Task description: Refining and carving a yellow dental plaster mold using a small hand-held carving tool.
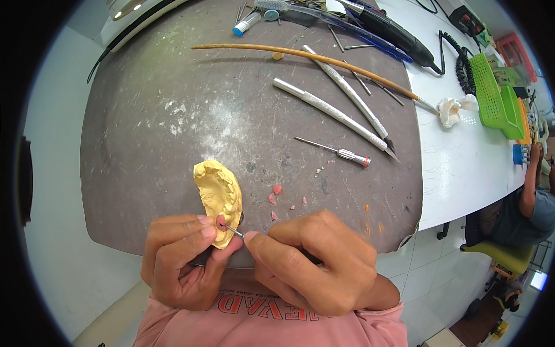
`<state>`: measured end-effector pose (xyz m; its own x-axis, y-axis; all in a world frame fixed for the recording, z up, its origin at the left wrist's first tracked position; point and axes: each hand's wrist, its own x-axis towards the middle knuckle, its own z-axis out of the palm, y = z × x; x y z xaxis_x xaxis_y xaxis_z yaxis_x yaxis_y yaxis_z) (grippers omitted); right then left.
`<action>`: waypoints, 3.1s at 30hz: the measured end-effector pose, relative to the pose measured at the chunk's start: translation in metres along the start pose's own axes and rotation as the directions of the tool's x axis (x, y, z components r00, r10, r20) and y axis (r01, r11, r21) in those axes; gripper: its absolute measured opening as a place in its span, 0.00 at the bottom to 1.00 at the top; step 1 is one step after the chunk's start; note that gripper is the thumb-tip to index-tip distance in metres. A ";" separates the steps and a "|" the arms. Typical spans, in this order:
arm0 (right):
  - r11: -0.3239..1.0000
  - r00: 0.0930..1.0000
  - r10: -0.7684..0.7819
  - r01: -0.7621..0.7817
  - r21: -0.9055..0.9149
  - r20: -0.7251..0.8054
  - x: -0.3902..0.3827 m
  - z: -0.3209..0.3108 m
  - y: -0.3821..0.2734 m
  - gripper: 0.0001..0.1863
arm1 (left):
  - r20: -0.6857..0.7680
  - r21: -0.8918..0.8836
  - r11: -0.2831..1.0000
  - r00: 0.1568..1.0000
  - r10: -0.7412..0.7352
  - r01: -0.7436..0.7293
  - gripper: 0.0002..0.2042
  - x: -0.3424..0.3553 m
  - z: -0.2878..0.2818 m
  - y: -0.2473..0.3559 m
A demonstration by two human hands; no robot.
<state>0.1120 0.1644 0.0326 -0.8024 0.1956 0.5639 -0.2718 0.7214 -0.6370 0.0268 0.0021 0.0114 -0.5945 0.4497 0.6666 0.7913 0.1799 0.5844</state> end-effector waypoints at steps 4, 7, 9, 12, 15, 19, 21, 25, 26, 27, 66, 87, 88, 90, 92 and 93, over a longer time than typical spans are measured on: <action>1.000 1.000 0.001 -0.002 -0.003 -0.025 -0.002 0.002 0.000 0.19 | -0.008 -0.013 1.000 1.000 -0.020 0.020 0.17 -0.001 0.001 0.001; 1.000 1.000 -0.017 0.017 -0.003 -0.013 -0.001 0.002 0.001 0.19 | -0.015 -0.018 1.000 1.000 -0.024 0.023 0.16 -0.001 0.003 0.000; 1.000 1.000 -0.022 0.022 -0.003 -0.012 -0.002 0.003 0.002 0.19 | -0.023 -0.019 1.000 0.999 -0.024 0.024 0.16 -0.001 0.004 0.000; 1.000 0.999 -0.017 0.017 -0.011 -0.030 -0.002 0.004 0.001 0.19 | -0.023 -0.026 0.999 0.999 -0.042 0.042 0.16 0.000 0.004 0.001; 1.000 0.999 -0.014 0.013 -0.023 -0.046 -0.002 0.006 0.001 0.19 | -0.034 -0.023 0.999 0.999 -0.037 0.036 0.16 0.000 0.005 0.001; 1.000 0.996 -0.011 0.009 -0.022 -0.083 -0.004 0.008 0.000 0.19 | -0.043 -0.021 0.999 0.999 -0.029 0.028 0.16 0.001 0.004 0.000; 1.000 0.997 -0.021 0.020 -0.017 -0.079 -0.004 0.008 0.001 0.20 | -0.035 -0.022 0.999 0.999 -0.026 0.025 0.16 0.001 0.003 0.000; 0.999 0.998 -0.033 0.032 -0.026 -0.062 -0.005 0.009 0.001 0.21 | -0.041 -0.007 1.000 0.999 -0.025 0.025 0.15 0.000 0.003 -0.001; 0.999 0.998 -0.033 0.032 -0.026 -0.061 -0.005 0.008 0.001 0.21 | -0.042 -0.002 1.000 0.999 -0.023 0.023 0.15 0.000 0.003 -0.001; 0.999 0.998 -0.027 0.025 -0.028 -0.052 -0.005 0.007 0.001 0.21 | -0.042 -0.002 1.000 0.999 -0.024 0.024 0.15 0.000 0.003 -0.001; 0.892 0.919 0.186 -0.306 -0.333 -0.347 0.040 -0.065 0.025 0.15 | 0.090 -0.006 1.000 0.996 0.000 0.001 0.20 0.008 -0.007 0.000; 0.711 0.821 0.501 -0.209 0.672 -0.275 0.002 -0.055 0.020 0.23 | 0.052 0.003 0.985 0.984 -0.170 0.170 0.18 0.004 -0.005 -0.004; 0.662 0.861 0.463 -0.177 0.728 -0.211 0.001 -0.052 0.021 0.21 | 0.064 -0.039 0.990 0.989 -0.134 0.137 0.18 0.000 -0.004 -0.003; 0.647 0.916 0.354 -0.093 0.757 -0.190 -0.003 -0.053 0.028 0.18 | 0.042 -0.012 0.959 0.958 -0.283 0.284 0.16 -0.005 0.000 0.001; 0.692 0.915 0.309 -0.030 0.721 -0.259 0.004 -0.048 0.022 0.14 | 0.078 0.094 0.971 0.971 -0.228 0.220 0.17 0.006 -0.010 0.014; 0.716 0.908 0.302 -0.014 0.698 -0.292 0.005 -0.048 0.021 0.14 | 0.105 0.220 0.959 0.973 -0.204 0.178 0.17 0.012 -0.013 0.017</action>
<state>0.1281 0.2120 0.0472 -0.6552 0.5893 0.4727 -0.5540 0.0505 -0.8310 0.0314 -0.0013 0.0352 -0.7253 0.4926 0.4809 0.6849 0.4453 0.5768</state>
